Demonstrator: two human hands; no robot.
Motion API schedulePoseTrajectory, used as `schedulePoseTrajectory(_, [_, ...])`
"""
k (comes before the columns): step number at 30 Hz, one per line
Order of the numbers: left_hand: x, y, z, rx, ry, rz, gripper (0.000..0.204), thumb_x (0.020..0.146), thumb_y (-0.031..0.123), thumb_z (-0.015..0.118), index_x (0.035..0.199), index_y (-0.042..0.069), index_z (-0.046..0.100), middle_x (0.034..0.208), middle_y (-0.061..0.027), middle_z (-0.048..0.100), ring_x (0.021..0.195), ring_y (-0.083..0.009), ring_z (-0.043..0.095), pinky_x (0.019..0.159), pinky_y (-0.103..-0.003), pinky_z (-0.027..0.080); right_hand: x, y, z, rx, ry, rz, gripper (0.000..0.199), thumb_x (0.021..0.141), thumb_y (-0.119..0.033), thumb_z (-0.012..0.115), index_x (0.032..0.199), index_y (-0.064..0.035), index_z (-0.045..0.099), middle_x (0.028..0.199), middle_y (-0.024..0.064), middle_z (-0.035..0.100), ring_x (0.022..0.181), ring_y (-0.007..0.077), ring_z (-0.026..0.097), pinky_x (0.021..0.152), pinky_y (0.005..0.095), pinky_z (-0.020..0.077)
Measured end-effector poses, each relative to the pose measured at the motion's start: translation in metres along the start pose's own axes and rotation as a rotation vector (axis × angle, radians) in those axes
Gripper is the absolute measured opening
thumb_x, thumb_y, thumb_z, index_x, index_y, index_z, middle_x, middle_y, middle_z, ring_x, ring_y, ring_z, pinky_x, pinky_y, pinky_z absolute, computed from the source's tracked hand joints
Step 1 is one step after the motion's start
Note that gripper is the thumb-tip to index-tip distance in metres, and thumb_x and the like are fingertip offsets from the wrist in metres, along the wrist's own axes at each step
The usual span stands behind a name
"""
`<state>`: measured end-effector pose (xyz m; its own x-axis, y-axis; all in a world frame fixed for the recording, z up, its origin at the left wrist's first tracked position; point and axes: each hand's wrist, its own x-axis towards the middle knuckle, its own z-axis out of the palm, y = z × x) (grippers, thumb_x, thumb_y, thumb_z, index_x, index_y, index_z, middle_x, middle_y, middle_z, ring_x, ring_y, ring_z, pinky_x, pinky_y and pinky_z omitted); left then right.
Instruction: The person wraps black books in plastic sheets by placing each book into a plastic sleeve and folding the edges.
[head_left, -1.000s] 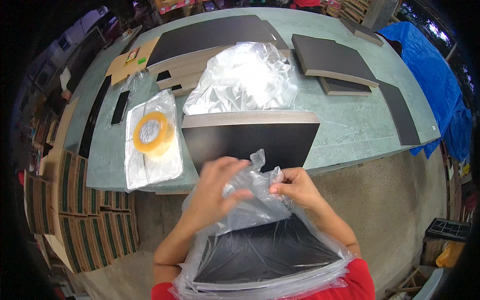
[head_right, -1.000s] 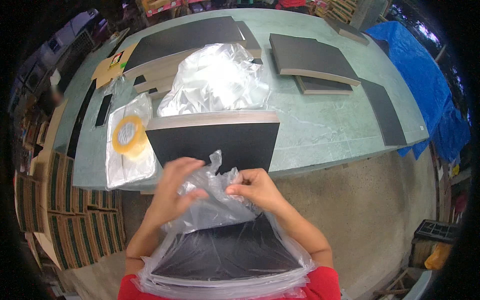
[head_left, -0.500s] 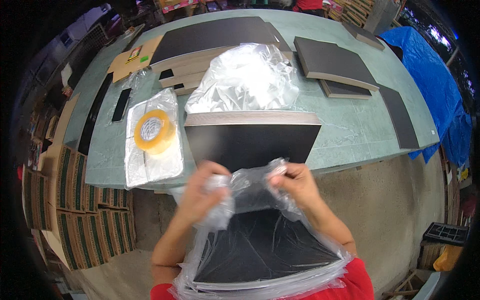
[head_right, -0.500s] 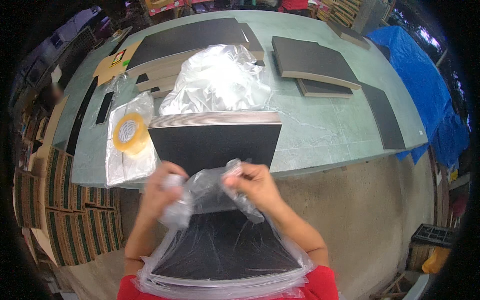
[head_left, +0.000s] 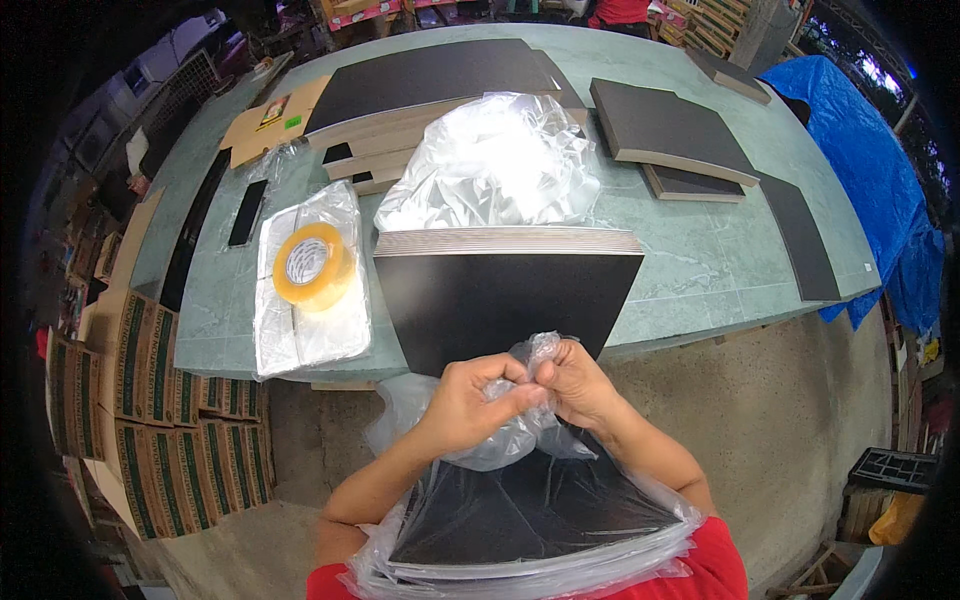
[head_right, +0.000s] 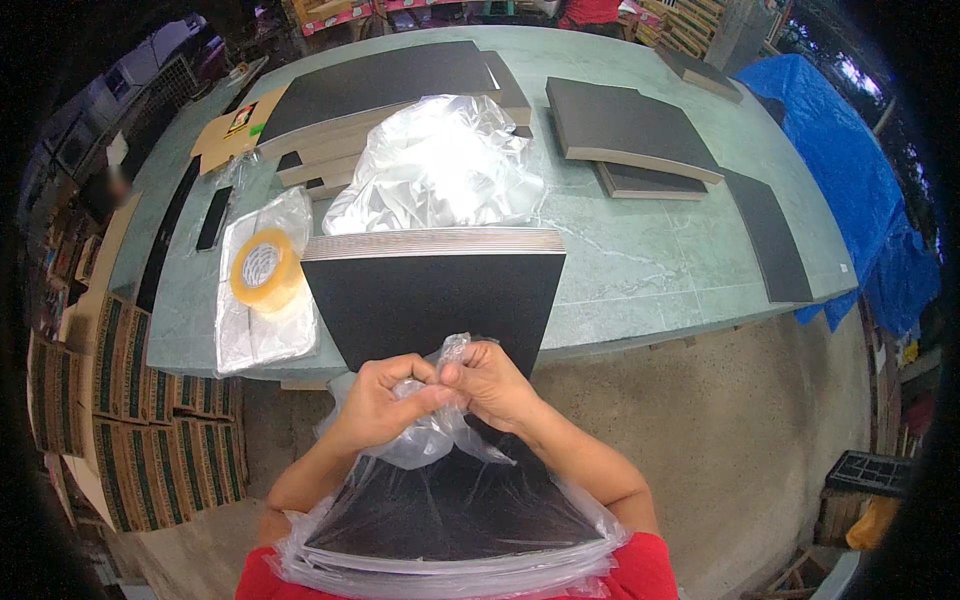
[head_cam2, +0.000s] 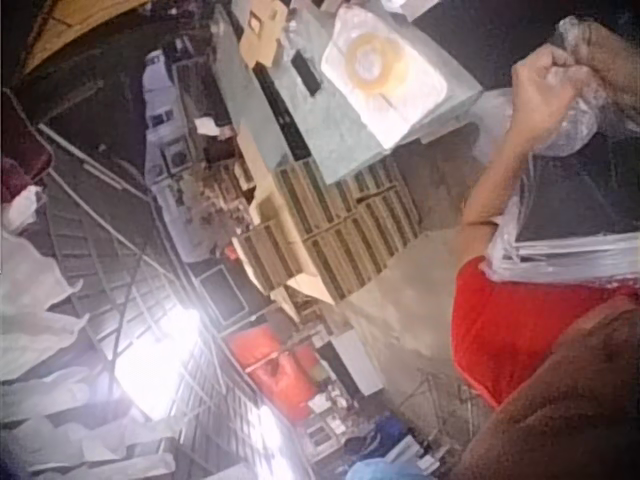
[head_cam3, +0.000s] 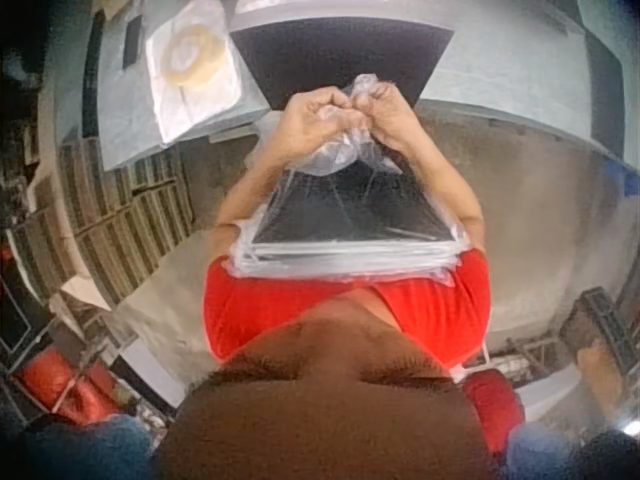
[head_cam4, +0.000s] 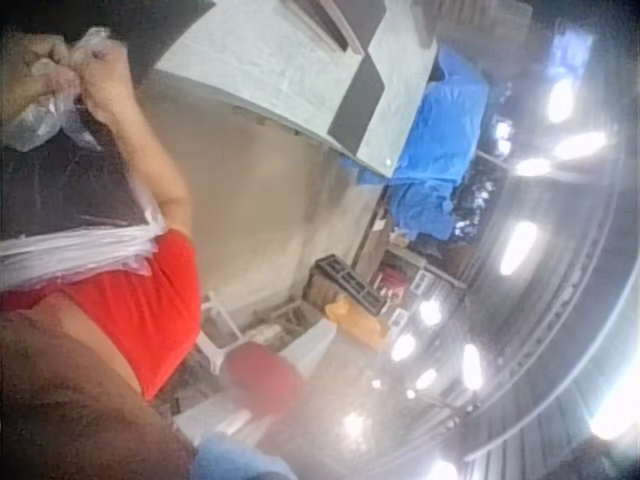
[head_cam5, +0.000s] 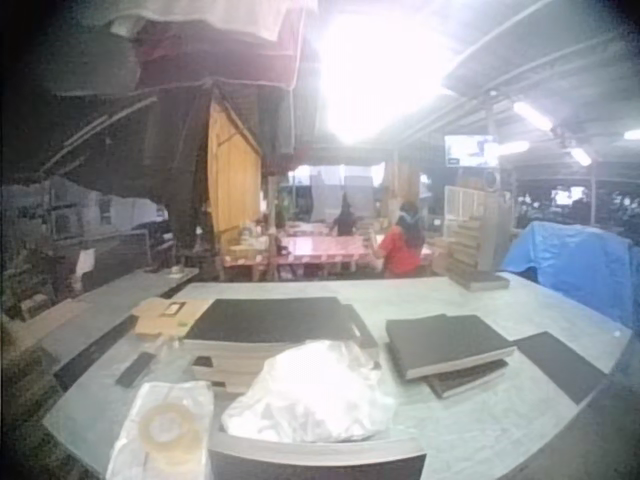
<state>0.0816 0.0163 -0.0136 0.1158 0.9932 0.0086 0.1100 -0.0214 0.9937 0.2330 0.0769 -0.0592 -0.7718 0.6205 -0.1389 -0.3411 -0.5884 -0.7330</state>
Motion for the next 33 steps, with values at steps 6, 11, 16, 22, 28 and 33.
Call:
schedulePoseTrajectory(6, [-0.038,-0.025,-0.104,0.328,0.556,-0.068,0.008,0.077,0.011,0.057,0.074,0.003,0.058,0.067,-0.0011,0.056,0.063,-0.0084,0.050,0.060,-0.023,0.042,-0.026,-0.022,-0.020,0.029,-0.036,-0.066,0.022,0.079,-0.024,0.060,0.069,-0.0047,0.055,0.067,0.0008,0.051,0.060,0.0099,0.048,0.056,0.0226,0.0390])
schedulePoseTrajectory(11, [-0.022,0.044,-0.045,0.687,0.580,0.450,0.018,0.070,0.014,0.064,0.079,0.003,0.054,0.071,-0.0071,0.055,0.063,-0.0167,0.054,0.058,-0.026,0.043,-0.023,-0.035,0.017,-0.680,-0.077,-0.301,0.018,0.069,-0.020,0.069,0.072,-0.0031,0.063,0.080,0.0050,0.050,0.076,0.0134,0.047,0.069,0.0260,0.0374])
schedulePoseTrajectory(16, [-0.023,0.012,-0.001,0.461,-0.094,0.238,0.015,0.074,0.014,0.062,0.080,0.002,0.056,0.069,-0.0087,0.057,0.060,-0.0193,0.058,0.052,-0.028,0.043,-0.026,-0.071,0.063,-0.768,0.056,-0.801,0.027,0.063,-0.015,0.072,0.082,-0.0008,0.061,0.098,0.0101,0.049,0.097,0.0198,0.045,0.084,0.0299,0.0350])
schedulePoseTrajectory(22, [-0.014,0.010,-0.028,0.306,-0.110,0.185,0.017,0.083,0.017,0.052,0.090,0.002,0.054,0.070,-0.0089,0.052,0.062,-0.0139,0.051,0.054,-0.026,0.040,-0.002,-0.058,0.018,-0.326,-0.237,-0.193,0.024,0.076,-0.021,0.062,0.090,-0.0021,0.057,0.085,0.0076,0.058,0.085,0.0178,0.054,0.075,0.0292,0.0420])
schedulePoseTrajectory(28, [-0.005,0.046,-0.043,-0.727,-0.249,0.025,0.016,0.088,0.017,0.044,0.085,0.002,0.050,0.073,0.0023,0.051,0.064,-0.0042,0.046,0.057,-0.020,0.039,-0.012,-0.042,0.044,-0.763,-1.107,0.220,0.029,0.077,-0.025,0.062,0.091,-0.0003,0.057,0.082,0.0091,0.057,0.075,0.0192,0.055,0.067,0.0317,0.0438])
schedulePoseTrajectory(33, [-0.005,0.029,-0.066,-0.021,-0.628,-0.044,0.015,0.077,0.014,0.059,0.073,0.000,0.060,0.066,-0.0043,0.058,0.062,-0.0078,0.053,0.057,-0.022,0.042,-0.059,-0.095,0.060,-0.769,-0.108,-0.121,0.033,0.085,-0.032,0.047,0.088,-0.0005,0.058,0.074,0.0124,0.058,0.075,0.0285,0.058,0.068,0.0351,0.0465])
